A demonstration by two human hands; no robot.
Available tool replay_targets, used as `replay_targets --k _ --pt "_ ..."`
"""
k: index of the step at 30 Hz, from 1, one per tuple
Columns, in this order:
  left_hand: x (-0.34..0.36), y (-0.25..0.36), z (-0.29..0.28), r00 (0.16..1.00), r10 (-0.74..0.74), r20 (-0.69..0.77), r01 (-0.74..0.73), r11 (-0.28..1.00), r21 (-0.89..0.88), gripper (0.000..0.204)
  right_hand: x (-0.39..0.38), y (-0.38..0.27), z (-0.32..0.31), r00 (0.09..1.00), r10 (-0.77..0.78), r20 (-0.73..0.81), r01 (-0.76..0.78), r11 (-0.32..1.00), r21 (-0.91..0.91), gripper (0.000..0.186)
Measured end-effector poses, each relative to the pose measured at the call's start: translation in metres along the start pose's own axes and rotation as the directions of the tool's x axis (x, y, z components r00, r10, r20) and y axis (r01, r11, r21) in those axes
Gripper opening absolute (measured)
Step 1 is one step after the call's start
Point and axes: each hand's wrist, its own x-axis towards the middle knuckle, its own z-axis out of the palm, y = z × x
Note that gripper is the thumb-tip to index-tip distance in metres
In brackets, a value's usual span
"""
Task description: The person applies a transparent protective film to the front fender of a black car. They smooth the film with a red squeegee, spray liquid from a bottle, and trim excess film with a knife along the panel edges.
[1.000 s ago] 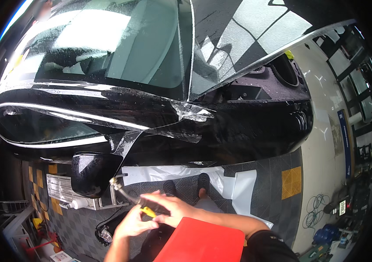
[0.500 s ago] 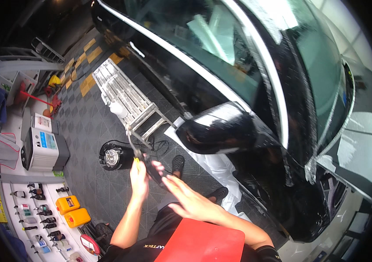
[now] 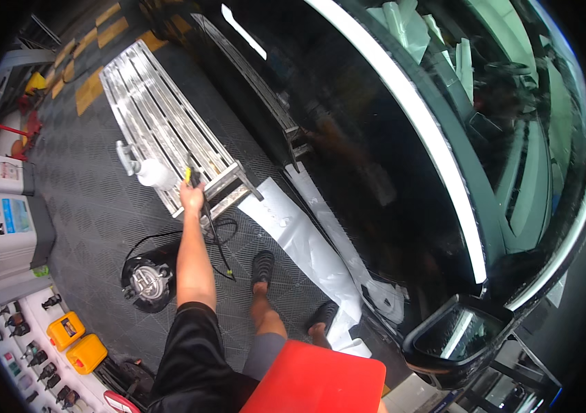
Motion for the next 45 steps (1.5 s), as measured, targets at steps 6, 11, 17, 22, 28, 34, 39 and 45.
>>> replay_targets --k 6,11,17,22,28,34,39,45 --pt "0.032 -0.019 0.004 0.987 -0.066 -0.148 0.075 0.995 0.059 0.095 -0.008 0.094 0.028 0.983 0.154 0.101 -0.131 0.969 -0.21 0.044" --pt "-0.032 -0.012 -0.01 0.986 0.154 -0.059 -0.113 0.89 0.441 0.075 -0.019 0.051 0.001 0.994 0.052 -0.095 -0.053 0.998 -0.012 0.042" --pt "-0.242 0.041 -0.016 0.777 0.393 0.492 -0.535 0.824 0.187 0.024 -0.105 -0.121 -0.108 0.713 -0.468 -0.522 0.584 0.809 0.072 0.011" --pt "-0.475 0.166 -0.033 -0.049 0.029 0.998 -0.515 0.856 -0.05 0.032 -0.204 -0.162 -0.191 -0.229 -0.48 -0.847 0.737 0.483 -0.473 0.063" --pt "-0.703 0.382 -0.003 -0.596 0.075 0.799 -0.397 0.837 -0.375 0.031 -0.281 -0.045 -0.26 -0.319 -0.651 -0.688 0.696 0.332 -0.637 0.033" --pt "-0.854 0.501 0.133 -0.607 0.561 0.562 -0.753 -0.181 -0.633 0.065 -0.257 0.086 -0.29 -0.154 -0.438 -0.886 0.768 0.512 -0.386 0.034" --pt "-0.893 0.551 0.239 -0.621 0.407 0.67 -0.774 -0.455 -0.441 0.073 -0.119 0.178 -0.288 0.096 -0.092 -0.991 0.714 0.7 0.004 0.04" --pt "-0.897 0.56 0.275 -0.828 0.166 0.535 -0.522 -0.574 -0.63 0.042 -0.048 0.202 -0.265 0.102 -0.059 -0.993 0.631 0.775 0.019 0.053"
